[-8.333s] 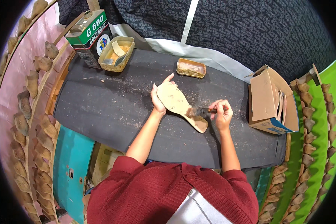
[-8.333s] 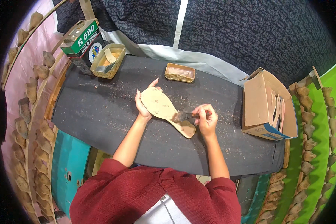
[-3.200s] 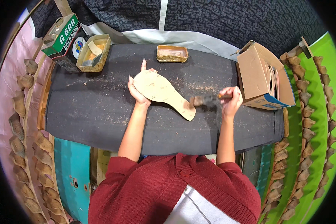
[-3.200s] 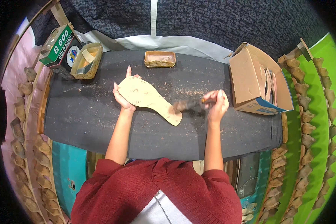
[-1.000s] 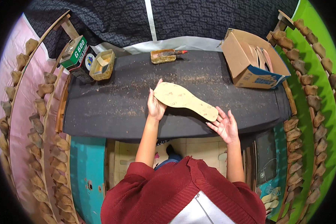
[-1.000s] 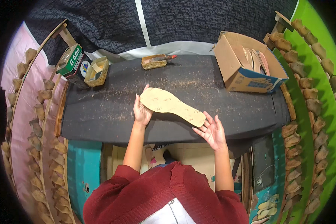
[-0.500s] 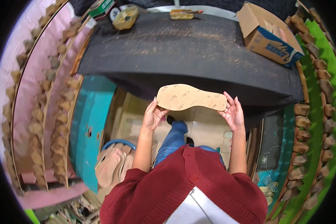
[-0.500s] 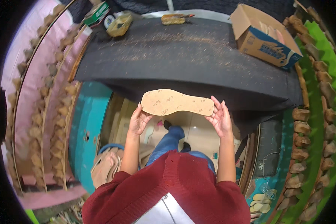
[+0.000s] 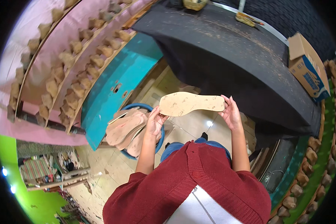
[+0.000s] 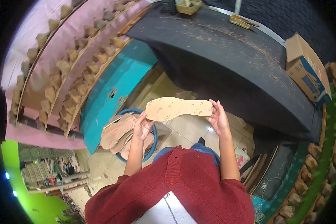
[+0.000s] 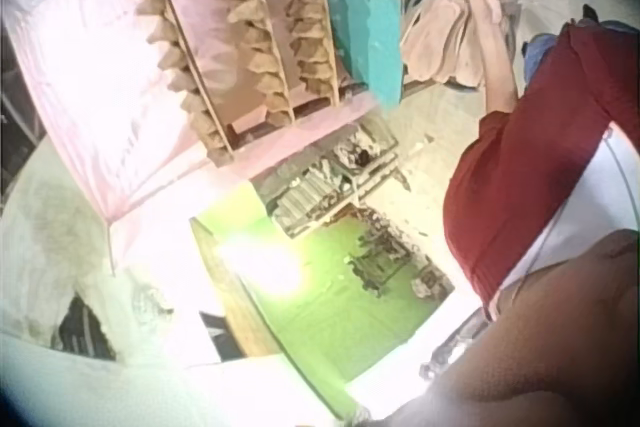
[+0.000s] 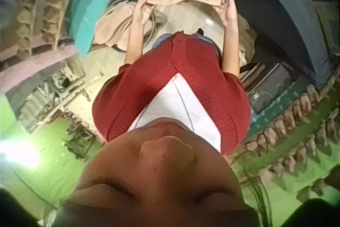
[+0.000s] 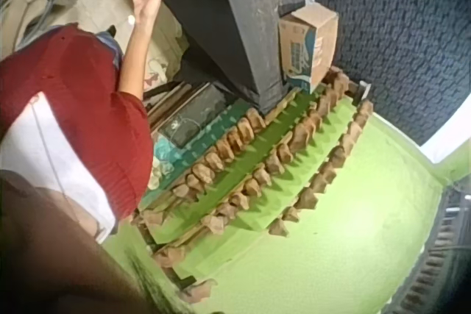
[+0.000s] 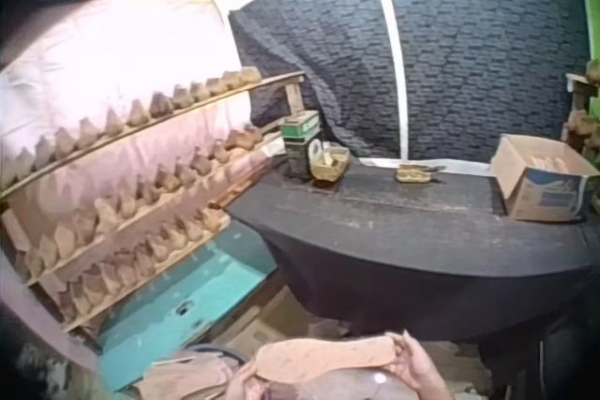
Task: The person removes shoe soles from a cardboard box, applies glue to them with a brush, and stacks them into a plastic basket.
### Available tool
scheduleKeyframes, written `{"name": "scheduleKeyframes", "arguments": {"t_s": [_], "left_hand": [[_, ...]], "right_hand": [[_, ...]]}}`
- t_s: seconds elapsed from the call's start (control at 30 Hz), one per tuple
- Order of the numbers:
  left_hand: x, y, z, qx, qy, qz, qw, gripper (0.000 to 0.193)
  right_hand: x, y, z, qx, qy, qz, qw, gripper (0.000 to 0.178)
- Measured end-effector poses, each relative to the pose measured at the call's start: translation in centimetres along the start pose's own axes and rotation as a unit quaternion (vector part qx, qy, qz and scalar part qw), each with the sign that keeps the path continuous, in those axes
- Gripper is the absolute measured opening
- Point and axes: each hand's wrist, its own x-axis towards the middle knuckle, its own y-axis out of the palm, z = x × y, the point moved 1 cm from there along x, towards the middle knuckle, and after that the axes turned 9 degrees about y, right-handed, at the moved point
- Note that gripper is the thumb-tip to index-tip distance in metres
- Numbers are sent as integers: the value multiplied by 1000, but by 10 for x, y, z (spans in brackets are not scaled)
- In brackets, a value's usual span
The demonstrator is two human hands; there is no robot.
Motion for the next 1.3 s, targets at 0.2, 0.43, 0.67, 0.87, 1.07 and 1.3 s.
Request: {"name": "scheduleKeyframes", "arguments": {"t_s": [0.2, 0.43, 0.67, 0.87, 1.07, 1.3], "left_hand": [[-37, -58, -53, -7, 52, -21, 998, 23], [-100, -140, -118, 14, 112, -106, 988, 25], [-126, -202, -156, 112, 134, -192, 966, 24], [-117, -236, -186, 381, 135, -261, 877, 28], [-113, -266, -197, 672, 179, -235, 679, 38], [-100, -285, -203, 677, 110, -244, 685, 47]], "right_hand": [[19, 53, -59, -7, 20, -5, 1000, 42], [34, 144, -130, -152, 98, 44, 983, 44], [68, 196, -203, -299, 89, 39, 949, 48], [103, 224, -243, -578, -114, -7, 808, 59], [123, 252, -266, -726, -58, -7, 685, 52], [145, 250, -286, -738, -95, -38, 667, 56]]}}
